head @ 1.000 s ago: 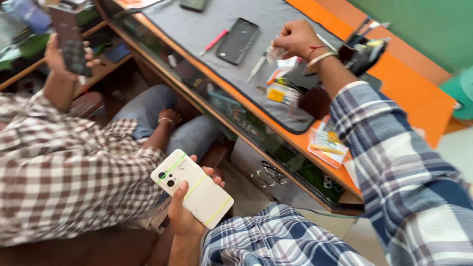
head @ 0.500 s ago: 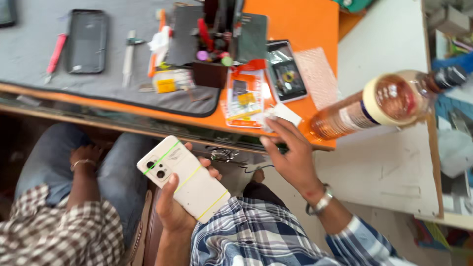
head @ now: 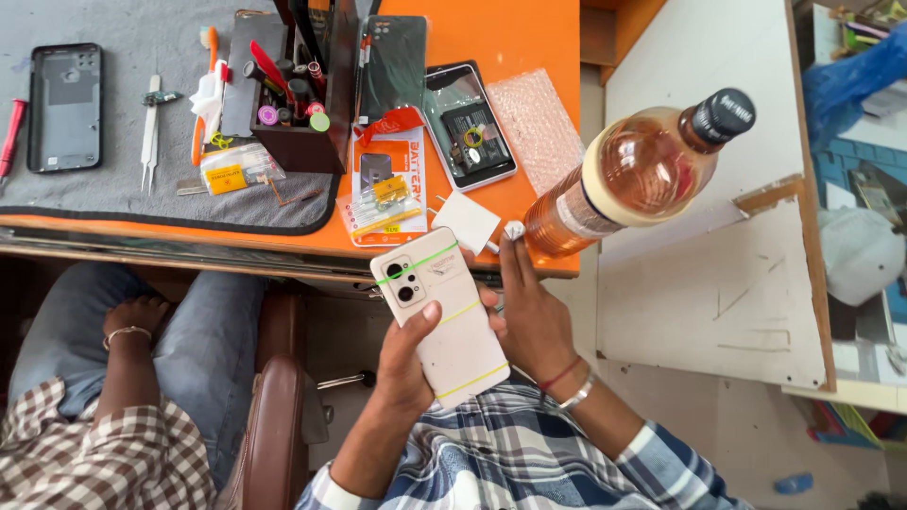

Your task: The person applies adhesive to the internal frame of a disassembled smartphone using a small tube. They then reassemble the device by attaching the back cover and securing it with rubber bands. Finally, the person cleans the exterior of the reassembled phone with a liquid solution and a cloth.

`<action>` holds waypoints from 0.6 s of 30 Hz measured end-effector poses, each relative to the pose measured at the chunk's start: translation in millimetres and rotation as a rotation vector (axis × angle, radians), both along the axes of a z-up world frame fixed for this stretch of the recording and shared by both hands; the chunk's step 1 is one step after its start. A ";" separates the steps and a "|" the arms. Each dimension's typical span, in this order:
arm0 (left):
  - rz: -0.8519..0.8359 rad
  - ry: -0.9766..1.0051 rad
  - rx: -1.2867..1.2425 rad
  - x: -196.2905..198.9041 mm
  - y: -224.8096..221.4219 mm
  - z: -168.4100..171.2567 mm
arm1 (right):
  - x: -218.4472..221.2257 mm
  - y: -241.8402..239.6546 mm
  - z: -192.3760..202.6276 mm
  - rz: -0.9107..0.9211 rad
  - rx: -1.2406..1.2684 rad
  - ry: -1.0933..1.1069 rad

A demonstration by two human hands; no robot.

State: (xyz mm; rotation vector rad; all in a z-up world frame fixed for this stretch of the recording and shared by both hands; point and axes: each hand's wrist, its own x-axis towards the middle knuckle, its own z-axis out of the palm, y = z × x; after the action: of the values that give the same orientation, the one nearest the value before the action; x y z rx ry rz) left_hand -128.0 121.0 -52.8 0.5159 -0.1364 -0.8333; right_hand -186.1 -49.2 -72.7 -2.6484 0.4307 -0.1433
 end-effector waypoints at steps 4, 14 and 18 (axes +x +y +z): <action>0.083 -0.014 0.016 -9.4 -19.3 -5.4 | 10.8 -7.6 -1.2 0.135 -0.008 -0.231; 0.038 0.064 -0.068 25.0 -33.9 -32.8 | -74.3 -45.0 -35.0 0.089 0.217 -0.462; -0.076 0.105 0.178 45.4 -44.3 -34.1 | -60.3 -83.5 -21.9 -0.170 0.370 -0.690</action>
State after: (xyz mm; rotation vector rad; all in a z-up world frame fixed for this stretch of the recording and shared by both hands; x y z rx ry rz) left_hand -82.6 76.6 -86.9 0.6360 0.0154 -0.9501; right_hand -246.3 -132.7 -94.7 -2.0307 0.3915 -0.9014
